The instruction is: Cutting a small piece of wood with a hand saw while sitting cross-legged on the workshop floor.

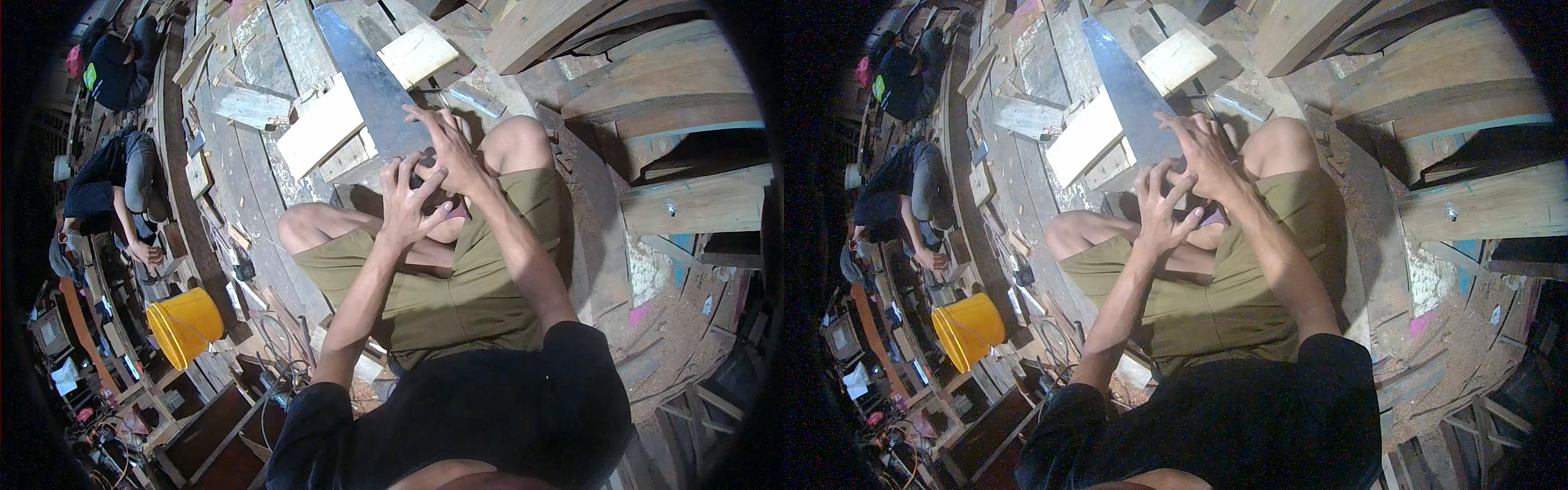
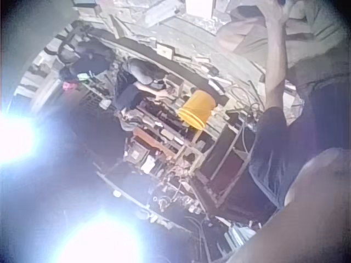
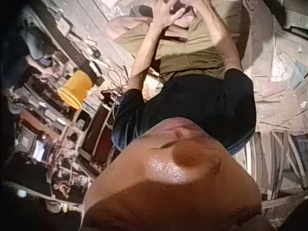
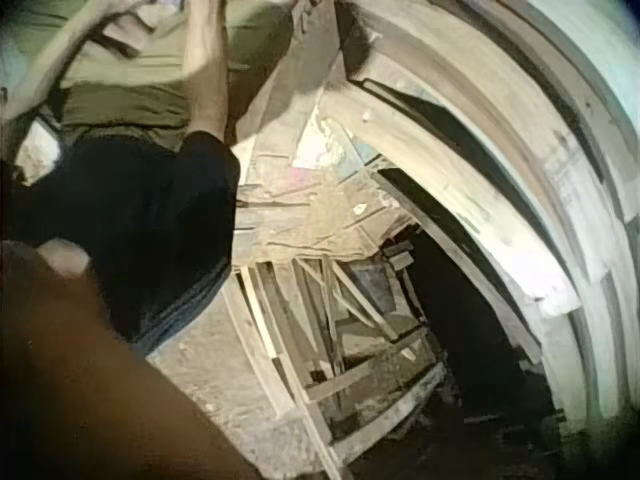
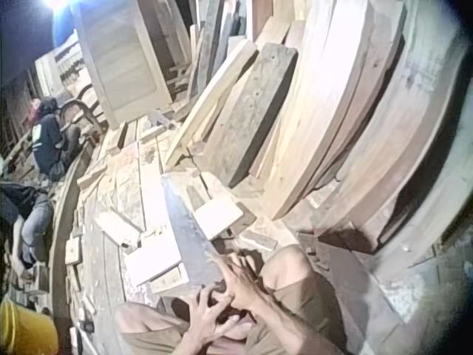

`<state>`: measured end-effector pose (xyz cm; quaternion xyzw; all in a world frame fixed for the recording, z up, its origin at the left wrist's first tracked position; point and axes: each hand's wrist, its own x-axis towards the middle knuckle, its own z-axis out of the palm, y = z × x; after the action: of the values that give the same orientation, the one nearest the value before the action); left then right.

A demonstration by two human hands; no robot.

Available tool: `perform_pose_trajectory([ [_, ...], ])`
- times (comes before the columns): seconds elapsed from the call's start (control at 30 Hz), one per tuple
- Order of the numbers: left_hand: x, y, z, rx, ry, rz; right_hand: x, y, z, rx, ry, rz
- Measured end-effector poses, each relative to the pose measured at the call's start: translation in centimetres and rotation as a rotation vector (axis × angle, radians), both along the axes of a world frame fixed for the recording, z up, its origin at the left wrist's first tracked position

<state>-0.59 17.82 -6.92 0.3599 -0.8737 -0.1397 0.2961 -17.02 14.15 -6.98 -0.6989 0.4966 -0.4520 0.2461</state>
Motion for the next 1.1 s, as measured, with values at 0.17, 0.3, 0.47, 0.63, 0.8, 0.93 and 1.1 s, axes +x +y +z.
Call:
perform_pose_trajectory([
  [0.17, -0.1, 0.0, -0.3, 0.069, 0.129, 0.04, 0.4, 0.4, 0.3, -0.01, 0.046, -0.002],
  [0.3, -0.6, 0.1, 0.4, 0.147, 0.328, 0.24, 0.9, 0.5, 0.6, -0.036, 0.073, -0.02],
  [0.47, -0.9, -0.2, 1.0, 0.096, 0.283, 0.223, 1.1, 0.4, -0.3, -0.056, 0.23, -0.005],
  [0.63, -1.0, -0.2, 1.4, 0.181, 0.29, 0.237, 1.5, 0.4, -0.2, -0.081, 0.314, -0.026],
  [0.8, -0.9, -0.2, 0.9, 0.132, 0.249, 0.252, 1.9, 0.6, -0.2, -0.107, 0.37, -0.027],
  [0.93, -1.0, -0.3, 0.8, 0.054, 0.256, 0.29, 2.1, 0.6, -0.5, -0.126, 0.421, -0.014],
  [1.1, -1.2, -0.2, 0.7, 0.026, 0.234, 0.282, 2.2, 0.6, -0.7, -0.112, 0.369, -0.004],
])
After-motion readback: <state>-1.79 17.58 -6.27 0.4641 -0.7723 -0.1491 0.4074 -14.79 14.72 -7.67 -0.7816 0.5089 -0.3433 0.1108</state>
